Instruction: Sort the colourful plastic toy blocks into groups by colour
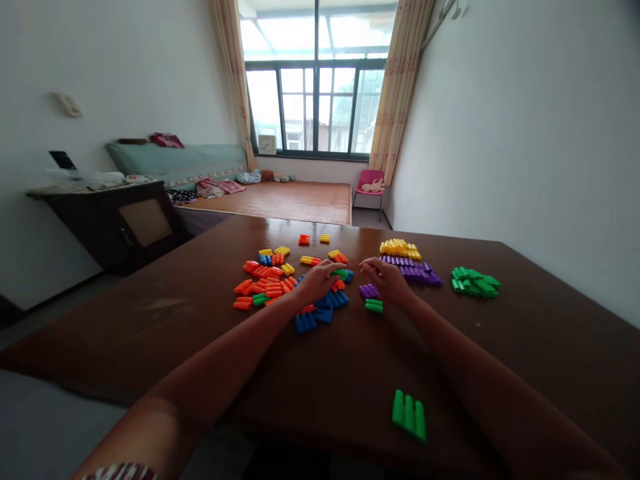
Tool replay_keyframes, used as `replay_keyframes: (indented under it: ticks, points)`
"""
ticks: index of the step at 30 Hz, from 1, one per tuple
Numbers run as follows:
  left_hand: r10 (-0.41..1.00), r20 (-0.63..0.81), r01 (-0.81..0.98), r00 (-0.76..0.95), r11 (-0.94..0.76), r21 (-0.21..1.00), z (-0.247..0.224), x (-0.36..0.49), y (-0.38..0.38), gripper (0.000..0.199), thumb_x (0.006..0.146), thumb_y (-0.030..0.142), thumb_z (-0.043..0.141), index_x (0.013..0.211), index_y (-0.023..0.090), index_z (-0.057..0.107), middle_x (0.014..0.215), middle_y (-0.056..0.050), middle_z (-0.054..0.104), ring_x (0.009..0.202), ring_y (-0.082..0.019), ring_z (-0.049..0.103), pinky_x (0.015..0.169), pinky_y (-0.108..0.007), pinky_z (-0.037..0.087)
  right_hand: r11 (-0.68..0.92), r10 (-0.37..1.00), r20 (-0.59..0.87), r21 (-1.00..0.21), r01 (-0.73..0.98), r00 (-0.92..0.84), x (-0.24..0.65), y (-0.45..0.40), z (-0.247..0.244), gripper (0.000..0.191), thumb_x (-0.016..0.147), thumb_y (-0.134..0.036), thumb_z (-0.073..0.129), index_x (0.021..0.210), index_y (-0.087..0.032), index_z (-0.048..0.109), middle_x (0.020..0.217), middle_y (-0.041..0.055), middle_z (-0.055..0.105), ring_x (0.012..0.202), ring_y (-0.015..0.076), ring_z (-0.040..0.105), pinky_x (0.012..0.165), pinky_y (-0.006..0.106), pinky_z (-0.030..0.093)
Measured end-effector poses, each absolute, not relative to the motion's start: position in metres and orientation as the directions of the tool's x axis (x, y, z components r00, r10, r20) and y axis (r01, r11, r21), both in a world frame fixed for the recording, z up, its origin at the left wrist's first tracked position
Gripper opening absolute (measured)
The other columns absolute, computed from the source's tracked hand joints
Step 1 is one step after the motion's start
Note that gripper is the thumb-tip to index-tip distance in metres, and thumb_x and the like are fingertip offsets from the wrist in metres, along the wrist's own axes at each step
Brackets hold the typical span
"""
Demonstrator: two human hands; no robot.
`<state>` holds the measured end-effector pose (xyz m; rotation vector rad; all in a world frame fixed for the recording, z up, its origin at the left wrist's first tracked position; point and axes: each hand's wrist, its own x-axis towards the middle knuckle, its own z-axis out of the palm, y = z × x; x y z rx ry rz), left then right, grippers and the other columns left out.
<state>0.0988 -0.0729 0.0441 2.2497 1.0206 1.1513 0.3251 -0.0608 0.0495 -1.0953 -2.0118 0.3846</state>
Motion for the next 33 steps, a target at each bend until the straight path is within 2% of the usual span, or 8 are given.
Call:
replay_keyframes:
  ticks: [5, 9, 14, 17, 20, 23, 27, 33]
  points:
    - [0.808, 0.487, 0.334, 0.332, -0.583, 0.74, 0.046, 0.108, -0.078, 0.023, 0.08, 0.03, 0.066, 0.097, 0.018, 0.057, 0.09, -0.002, 0.063, 0.08, -0.015, 0.062, 0.074, -0.029, 0.052, 0.642, 0.746, 0.422, -0.663, 0.386, -0.515, 0.317, -0.072, 0.06, 0.039, 0.083, -0.047, 0.059, 0.112, -0.021, 0.062, 0.092, 0.0033, 0.07, 0.066, 0.0126, 0.059, 0.06, 0.025, 0.047]
    - [0.741, 0.542, 0.385, 0.397, -0.67, 0.635, 0.054, 0.119, -0.095, 0.029, 0.082, 0.026, 0.064, 0.11, 0.021, 0.059, 0.106, -0.005, 0.062, 0.094, -0.018, 0.062, 0.087, -0.036, 0.052, 0.61, 0.779, 0.449, -0.702, 0.366, -0.437, 0.327, -0.062, 0.059, 0.034, 0.081, -0.049, 0.061, 0.095, -0.018, 0.065, 0.08, 0.0027, 0.068, 0.069, 0.0141, 0.06, 0.064, 0.026, 0.048]
    - [0.402, 0.439, 0.181, 0.804, -0.868, 0.462, 0.079, 0.145, -0.141, 0.031, 0.09, 0.033, 0.056, 0.119, 0.027, 0.063, 0.126, -0.007, 0.059, 0.121, -0.023, 0.051, 0.107, -0.039, 0.039, 0.486, 0.839, 0.538, -0.809, 0.331, 0.081, 0.406, -0.015, 0.061, 0.045, 0.077, -0.056, 0.062, 0.096, -0.015, 0.064, 0.083, 0.0058, 0.068, 0.067, 0.0146, 0.061, 0.064, 0.028, 0.05]
    - [0.151, 0.312, -0.023, 0.938, -0.87, 0.492, 0.08, 0.16, -0.167, 0.035, 0.089, 0.038, 0.056, 0.122, 0.027, 0.063, 0.132, -0.008, 0.058, 0.126, -0.024, 0.048, 0.11, -0.039, 0.034, 0.415, 0.683, 0.561, -0.825, 0.384, 0.467, 0.487, 0.0, 0.056, 0.045, 0.075, -0.055, 0.061, 0.094, -0.014, 0.063, 0.078, 0.0052, 0.066, 0.062, 0.0131, 0.059, 0.061, 0.027, 0.05]
    - [0.038, 0.237, -0.1, 0.971, -0.833, 0.544, 0.07, 0.168, -0.177, 0.042, 0.086, 0.047, 0.057, 0.122, 0.027, 0.064, 0.131, -0.007, 0.059, 0.124, -0.024, 0.05, 0.11, -0.036, 0.033, 0.213, 0.488, 0.473, -0.88, 0.425, 0.734, 0.57, -0.008, 0.035, 0.037, 0.077, -0.046, 0.059, 0.093, -0.013, 0.062, 0.072, 0.0048, 0.064, 0.057, 0.0129, 0.058, 0.053, 0.025, 0.048]
    - [0.016, 0.18, -0.093, 0.984, -0.81, 0.58, 0.061, 0.17, -0.176, 0.043, 0.085, 0.051, 0.058, 0.121, 0.028, 0.064, 0.126, -0.005, 0.063, 0.123, -0.024, 0.051, 0.109, -0.036, 0.035, -0.054, 0.404, 0.32, -0.927, 0.372, 0.857, 0.626, -0.027, 0.004, 0.032, 0.078, -0.034, 0.055, 0.097, -0.01, 0.062, 0.072, 0.0077, 0.066, 0.052, 0.0133, 0.057, 0.047, 0.024, 0.046]
    - [0.056, 0.181, -0.062, 0.982, -0.807, 0.587, 0.059, 0.169, -0.172, 0.037, 0.087, 0.042, 0.059, 0.12, 0.026, 0.062, 0.118, -0.007, 0.067, 0.115, -0.022, 0.056, 0.106, -0.034, 0.037, -0.384, 0.412, 0.255, -0.822, 0.42, 0.875, 0.651, -0.035, -0.017, 0.025, 0.074, -0.025, 0.055, 0.09, -0.009, 0.066, 0.072, 0.0125, 0.068, 0.057, 0.0186, 0.062, 0.052, 0.028, 0.049]
    - [0.28, 0.174, 0.168, 0.944, -0.861, 0.479, 0.058, 0.157, -0.16, 0.032, 0.084, 0.035, 0.062, 0.114, 0.024, 0.059, 0.124, -0.008, 0.06, 0.114, -0.023, 0.055, 0.1, -0.035, 0.042, -0.517, 0.522, 0.252, -0.666, 0.537, 0.815, 0.647, -0.033, -0.013, 0.018, 0.068, -0.024, 0.059, 0.076, -0.017, 0.073, 0.085, 0.0156, 0.071, 0.083, 0.0291, 0.067, 0.072, 0.037, 0.05]
